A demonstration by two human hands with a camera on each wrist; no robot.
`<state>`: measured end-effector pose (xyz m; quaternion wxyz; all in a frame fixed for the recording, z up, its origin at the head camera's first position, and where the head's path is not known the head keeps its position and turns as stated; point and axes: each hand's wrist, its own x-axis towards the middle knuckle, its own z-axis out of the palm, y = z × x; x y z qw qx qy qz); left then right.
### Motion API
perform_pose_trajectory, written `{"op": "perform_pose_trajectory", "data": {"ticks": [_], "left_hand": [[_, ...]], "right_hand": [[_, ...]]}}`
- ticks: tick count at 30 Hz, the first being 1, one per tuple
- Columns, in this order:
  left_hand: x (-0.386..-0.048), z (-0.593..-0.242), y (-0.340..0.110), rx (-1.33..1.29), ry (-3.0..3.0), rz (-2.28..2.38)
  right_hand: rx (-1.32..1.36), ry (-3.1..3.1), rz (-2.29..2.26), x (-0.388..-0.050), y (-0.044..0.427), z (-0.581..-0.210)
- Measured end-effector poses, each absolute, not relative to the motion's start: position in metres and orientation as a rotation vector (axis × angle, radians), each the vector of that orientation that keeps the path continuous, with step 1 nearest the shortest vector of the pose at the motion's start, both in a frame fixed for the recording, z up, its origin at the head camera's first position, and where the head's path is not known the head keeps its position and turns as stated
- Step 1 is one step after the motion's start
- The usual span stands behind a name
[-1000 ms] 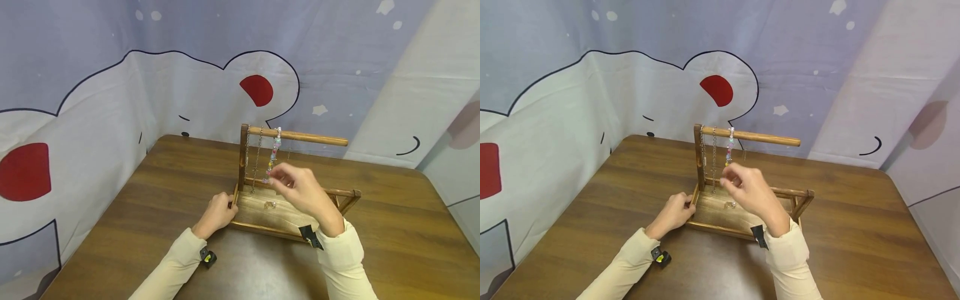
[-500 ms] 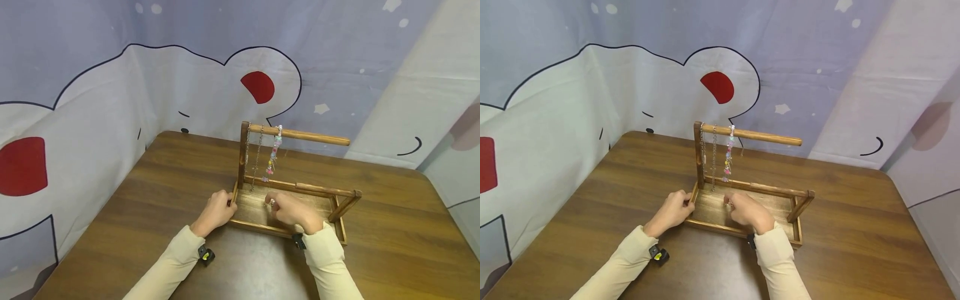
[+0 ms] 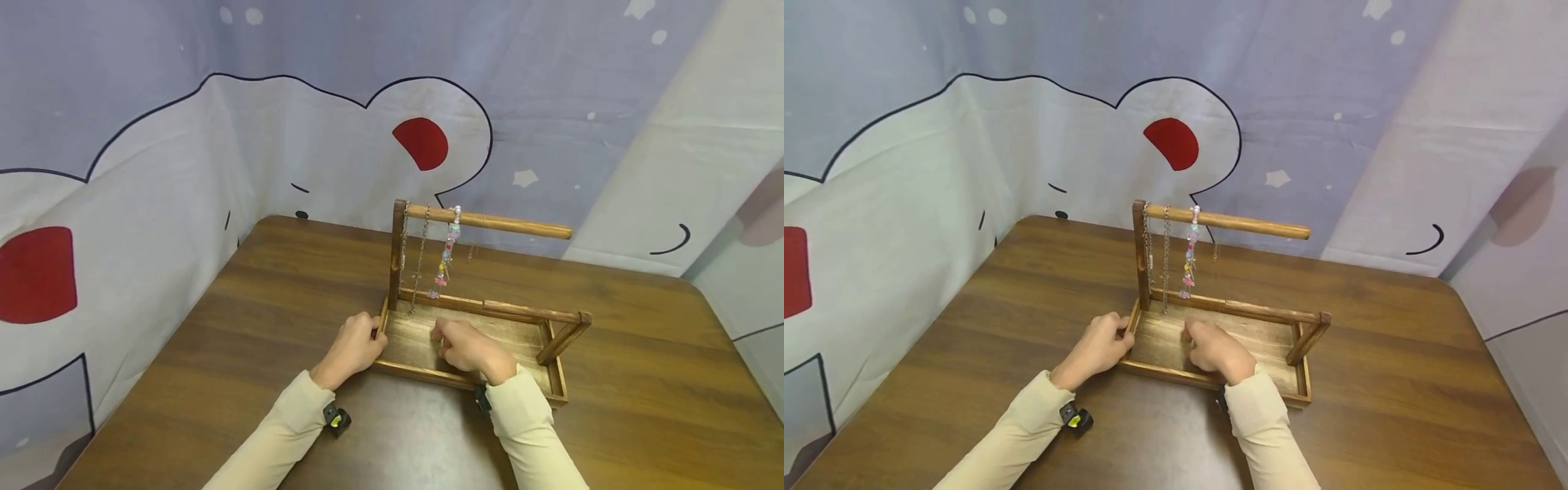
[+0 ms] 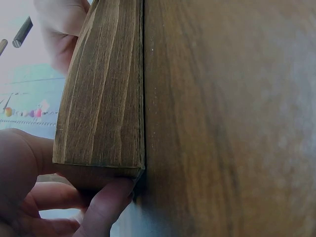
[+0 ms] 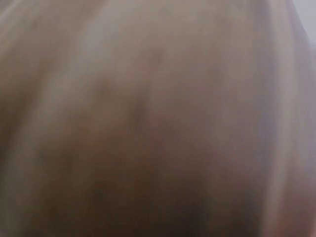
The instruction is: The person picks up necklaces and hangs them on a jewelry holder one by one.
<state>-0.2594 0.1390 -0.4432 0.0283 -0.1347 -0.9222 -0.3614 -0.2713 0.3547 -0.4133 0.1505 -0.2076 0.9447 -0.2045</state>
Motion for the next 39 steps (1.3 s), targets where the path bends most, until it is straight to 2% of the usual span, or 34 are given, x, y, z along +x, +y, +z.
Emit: {"op": "perform_pose_trajectory", "data": {"ticks": [17, 39], "left_hand": [[-0.261, -0.442, 0.14, -0.44, -2.837, -1.084], [-0.259, -0.445, 0.139, -0.426, -2.85, -1.065]], "right_hand": [[-0.698, 2.746, -0.457, -0.268, 0.358, -0.411], [-0.928, 2.75, -0.972, -0.253, 0.368, -0.362]]}}
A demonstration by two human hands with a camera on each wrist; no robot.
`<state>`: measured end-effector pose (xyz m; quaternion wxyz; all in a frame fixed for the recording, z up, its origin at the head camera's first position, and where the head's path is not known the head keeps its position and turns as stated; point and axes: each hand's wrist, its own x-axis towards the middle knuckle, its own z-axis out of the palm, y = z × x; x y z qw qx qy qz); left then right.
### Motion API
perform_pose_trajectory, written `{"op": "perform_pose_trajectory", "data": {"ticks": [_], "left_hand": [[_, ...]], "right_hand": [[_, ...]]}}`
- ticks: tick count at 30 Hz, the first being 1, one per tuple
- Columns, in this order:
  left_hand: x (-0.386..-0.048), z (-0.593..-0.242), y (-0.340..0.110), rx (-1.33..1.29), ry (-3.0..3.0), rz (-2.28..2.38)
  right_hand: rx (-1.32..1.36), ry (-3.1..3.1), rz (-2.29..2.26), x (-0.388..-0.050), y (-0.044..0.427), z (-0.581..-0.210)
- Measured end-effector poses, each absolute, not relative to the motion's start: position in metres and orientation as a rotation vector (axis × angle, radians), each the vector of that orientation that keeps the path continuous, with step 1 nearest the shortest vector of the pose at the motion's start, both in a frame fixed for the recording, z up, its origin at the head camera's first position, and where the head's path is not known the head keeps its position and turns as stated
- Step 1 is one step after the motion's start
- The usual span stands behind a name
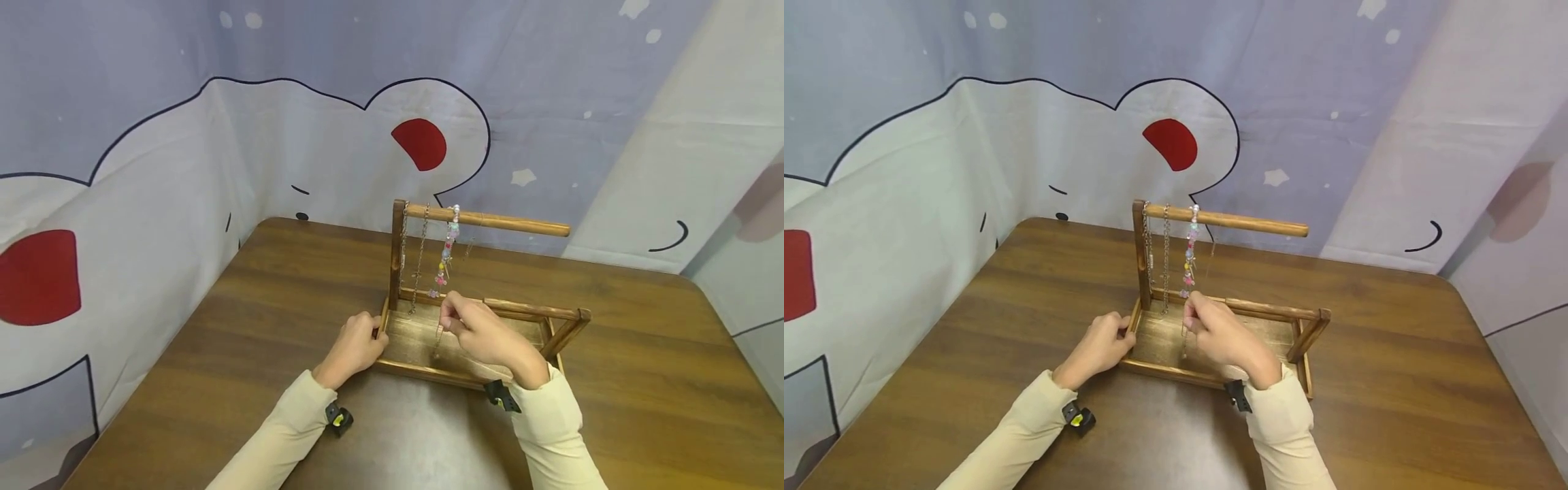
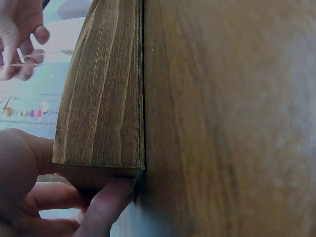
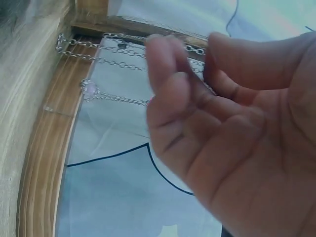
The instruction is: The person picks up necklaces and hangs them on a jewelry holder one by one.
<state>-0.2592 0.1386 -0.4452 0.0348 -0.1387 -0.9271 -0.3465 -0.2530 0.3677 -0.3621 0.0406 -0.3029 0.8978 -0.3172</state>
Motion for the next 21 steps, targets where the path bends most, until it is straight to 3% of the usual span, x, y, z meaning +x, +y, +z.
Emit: {"op": "perform_pose_trajectory", "data": {"ticks": [21], "left_hand": [[-0.259, -0.444, 0.138, -0.414, -2.864, -1.107]], "right_hand": [[-0.885, 2.533, -1.583, -0.246, 0.364, -0.344]]}}
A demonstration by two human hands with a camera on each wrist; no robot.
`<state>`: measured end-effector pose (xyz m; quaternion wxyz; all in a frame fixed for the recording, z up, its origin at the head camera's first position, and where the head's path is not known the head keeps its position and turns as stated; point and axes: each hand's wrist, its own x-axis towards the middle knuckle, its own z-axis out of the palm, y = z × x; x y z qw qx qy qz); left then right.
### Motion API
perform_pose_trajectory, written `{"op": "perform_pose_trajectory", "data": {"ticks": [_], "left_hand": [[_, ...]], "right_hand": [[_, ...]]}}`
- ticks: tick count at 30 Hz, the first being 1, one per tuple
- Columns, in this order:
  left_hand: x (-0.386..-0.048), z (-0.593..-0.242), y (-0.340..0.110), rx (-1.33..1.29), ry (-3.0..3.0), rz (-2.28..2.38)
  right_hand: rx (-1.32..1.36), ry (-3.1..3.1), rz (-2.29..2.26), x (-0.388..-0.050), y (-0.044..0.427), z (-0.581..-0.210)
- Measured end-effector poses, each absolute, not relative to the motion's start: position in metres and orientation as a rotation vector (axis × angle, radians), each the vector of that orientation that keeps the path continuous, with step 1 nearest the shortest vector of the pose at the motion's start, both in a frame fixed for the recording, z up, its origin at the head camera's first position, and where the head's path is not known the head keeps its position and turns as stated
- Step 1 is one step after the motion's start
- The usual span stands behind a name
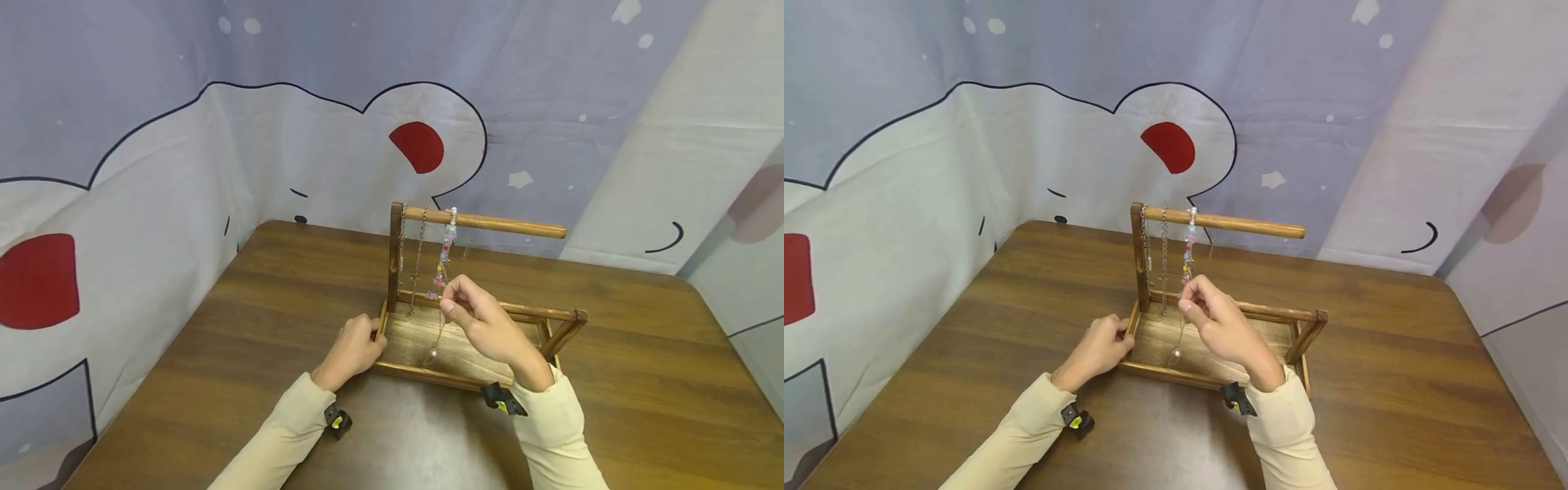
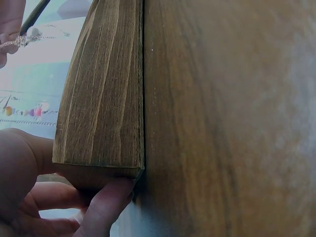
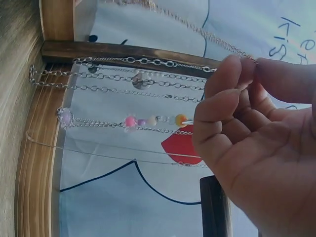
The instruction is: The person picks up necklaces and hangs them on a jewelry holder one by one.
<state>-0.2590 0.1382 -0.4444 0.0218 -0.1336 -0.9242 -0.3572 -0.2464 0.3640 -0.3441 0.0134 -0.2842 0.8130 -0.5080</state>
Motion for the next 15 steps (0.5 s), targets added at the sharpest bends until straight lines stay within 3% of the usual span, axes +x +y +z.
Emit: {"op": "perform_pose_trajectory", "data": {"ticks": [15], "left_hand": [[-0.2599, -0.4436, 0.1384, -0.433, -2.848, -1.094]], "right_hand": [[-0.834, 2.544, -1.643, -0.2473, 0.3646, -0.341]]}}
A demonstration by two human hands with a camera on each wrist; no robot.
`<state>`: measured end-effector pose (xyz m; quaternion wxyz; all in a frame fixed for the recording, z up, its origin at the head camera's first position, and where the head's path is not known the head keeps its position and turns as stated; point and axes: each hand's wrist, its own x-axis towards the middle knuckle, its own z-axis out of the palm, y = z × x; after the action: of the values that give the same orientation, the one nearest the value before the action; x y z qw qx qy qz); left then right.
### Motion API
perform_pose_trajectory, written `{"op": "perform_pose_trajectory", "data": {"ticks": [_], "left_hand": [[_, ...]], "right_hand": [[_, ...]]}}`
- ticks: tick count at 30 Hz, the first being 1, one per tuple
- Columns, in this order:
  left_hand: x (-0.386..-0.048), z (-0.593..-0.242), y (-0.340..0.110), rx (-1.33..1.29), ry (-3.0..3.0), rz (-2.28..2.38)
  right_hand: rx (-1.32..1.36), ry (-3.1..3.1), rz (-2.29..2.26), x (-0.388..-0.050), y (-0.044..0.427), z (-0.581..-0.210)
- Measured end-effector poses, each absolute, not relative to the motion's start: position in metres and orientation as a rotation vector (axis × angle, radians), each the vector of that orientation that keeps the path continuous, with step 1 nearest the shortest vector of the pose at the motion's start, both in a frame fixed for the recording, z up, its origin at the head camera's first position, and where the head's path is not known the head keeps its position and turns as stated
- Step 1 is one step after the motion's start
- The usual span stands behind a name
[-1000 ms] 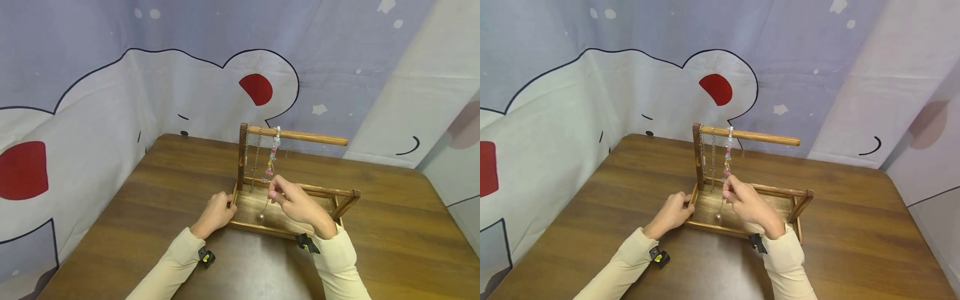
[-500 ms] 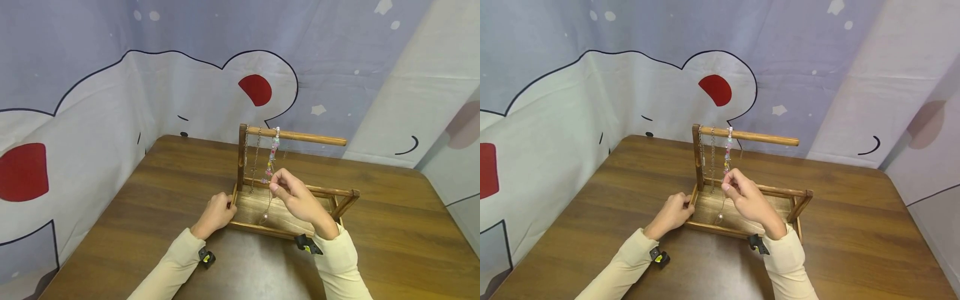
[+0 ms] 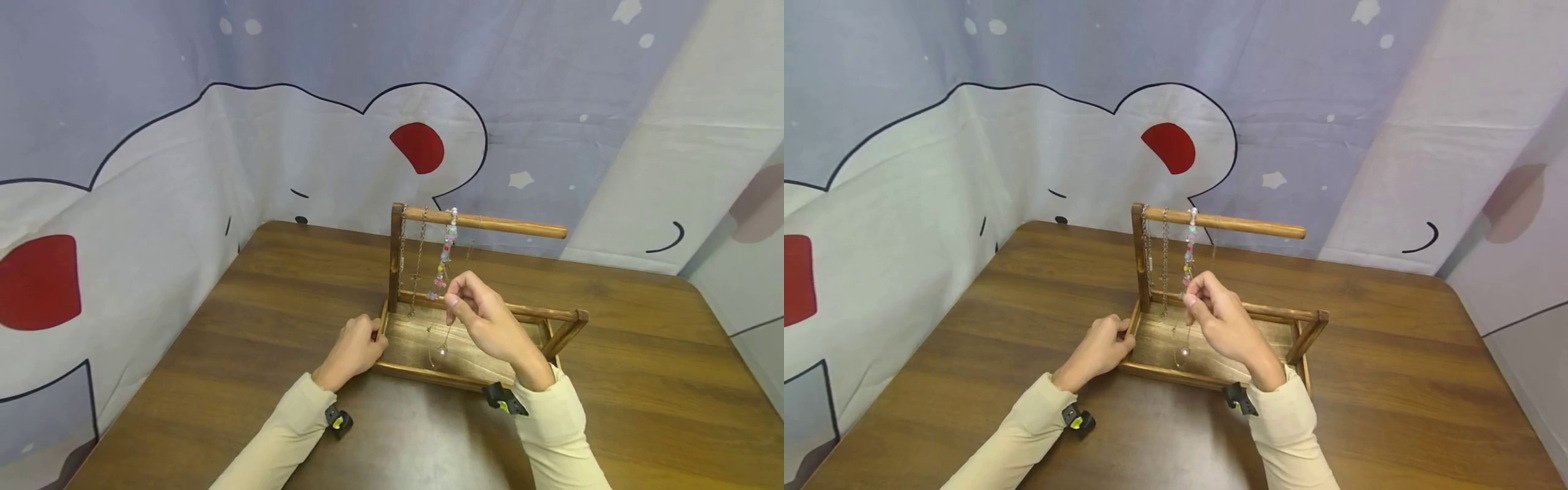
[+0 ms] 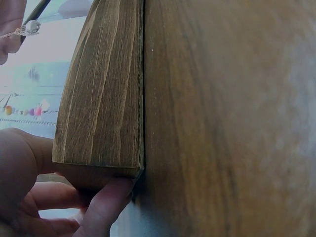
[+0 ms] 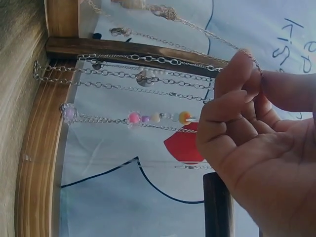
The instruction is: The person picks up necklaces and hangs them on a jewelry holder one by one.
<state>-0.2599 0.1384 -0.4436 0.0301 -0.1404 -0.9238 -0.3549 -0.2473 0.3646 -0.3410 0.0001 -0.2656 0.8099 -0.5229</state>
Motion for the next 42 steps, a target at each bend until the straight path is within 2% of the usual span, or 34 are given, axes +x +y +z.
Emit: {"op": "perform_pose_trajectory", "data": {"ticks": [10, 20, 42], "left_hand": [[-0.262, -0.443, 0.138, -0.423, -2.859, -1.122], [-0.262, -0.441, 0.139, -0.435, -2.855, -1.147], [-0.26, -0.444, 0.137, -0.431, -2.852, -1.112]], "right_hand": [[-0.781, 2.627, -1.588, -0.234, 0.358, -0.311], [-0.779, 2.681, -1.638, -0.25, 0.376, -0.32], [-0.613, 2.852, -1.914, -0.266, 0.404, -0.288]]}}
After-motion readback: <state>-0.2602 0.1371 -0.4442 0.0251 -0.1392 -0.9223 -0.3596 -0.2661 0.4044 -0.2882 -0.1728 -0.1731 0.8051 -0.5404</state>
